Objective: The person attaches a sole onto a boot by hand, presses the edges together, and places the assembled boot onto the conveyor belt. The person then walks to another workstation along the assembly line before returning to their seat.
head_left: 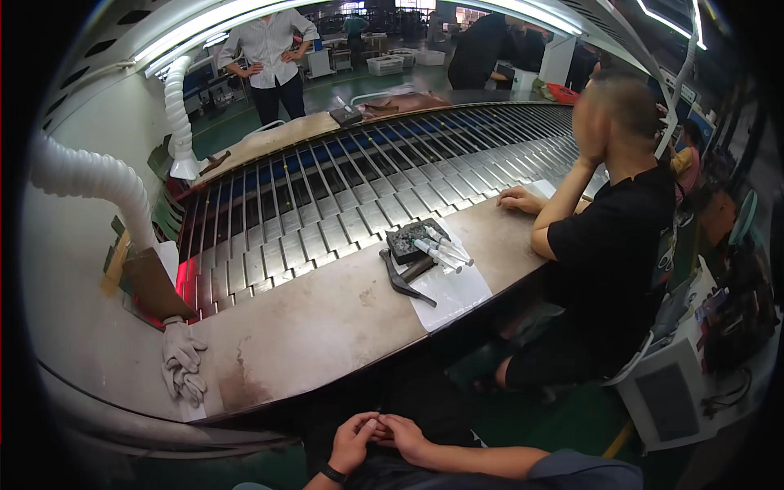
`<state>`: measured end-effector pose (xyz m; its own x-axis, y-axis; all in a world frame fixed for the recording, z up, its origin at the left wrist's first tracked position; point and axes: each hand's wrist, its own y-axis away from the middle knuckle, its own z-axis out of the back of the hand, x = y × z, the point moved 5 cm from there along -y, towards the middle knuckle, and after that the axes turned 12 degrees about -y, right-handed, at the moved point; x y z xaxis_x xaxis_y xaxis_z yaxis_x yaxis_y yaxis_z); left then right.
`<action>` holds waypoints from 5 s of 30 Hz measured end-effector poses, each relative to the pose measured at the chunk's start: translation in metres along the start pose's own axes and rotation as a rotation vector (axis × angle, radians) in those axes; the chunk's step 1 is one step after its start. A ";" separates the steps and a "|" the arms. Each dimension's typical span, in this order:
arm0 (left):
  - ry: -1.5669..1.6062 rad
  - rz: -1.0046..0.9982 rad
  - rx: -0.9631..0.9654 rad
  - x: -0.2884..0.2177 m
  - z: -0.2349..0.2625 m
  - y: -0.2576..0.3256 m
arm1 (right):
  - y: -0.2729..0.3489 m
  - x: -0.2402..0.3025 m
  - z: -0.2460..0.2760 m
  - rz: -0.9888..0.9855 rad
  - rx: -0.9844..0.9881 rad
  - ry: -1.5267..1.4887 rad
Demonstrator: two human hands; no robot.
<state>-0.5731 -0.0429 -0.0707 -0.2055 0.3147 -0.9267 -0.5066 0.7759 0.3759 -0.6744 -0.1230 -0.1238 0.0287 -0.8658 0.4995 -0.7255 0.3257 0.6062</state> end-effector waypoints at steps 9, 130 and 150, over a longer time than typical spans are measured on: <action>-0.064 0.135 -0.329 0.099 -0.014 -0.043 | -0.033 -0.029 0.018 0.126 -0.091 0.022; -1.268 -0.701 -0.716 -0.156 0.144 -0.011 | -0.057 -0.005 -0.039 -0.197 0.149 0.387; -1.219 -0.664 -0.757 -0.151 0.157 -0.010 | -0.186 0.167 0.055 0.944 -0.254 1.491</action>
<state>-0.4052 -0.0121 0.0658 0.7939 0.5658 -0.2226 -0.5889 0.6246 -0.5128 -0.5720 -0.3489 -0.1874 0.3484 0.6281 0.6958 -0.7533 0.6293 -0.1909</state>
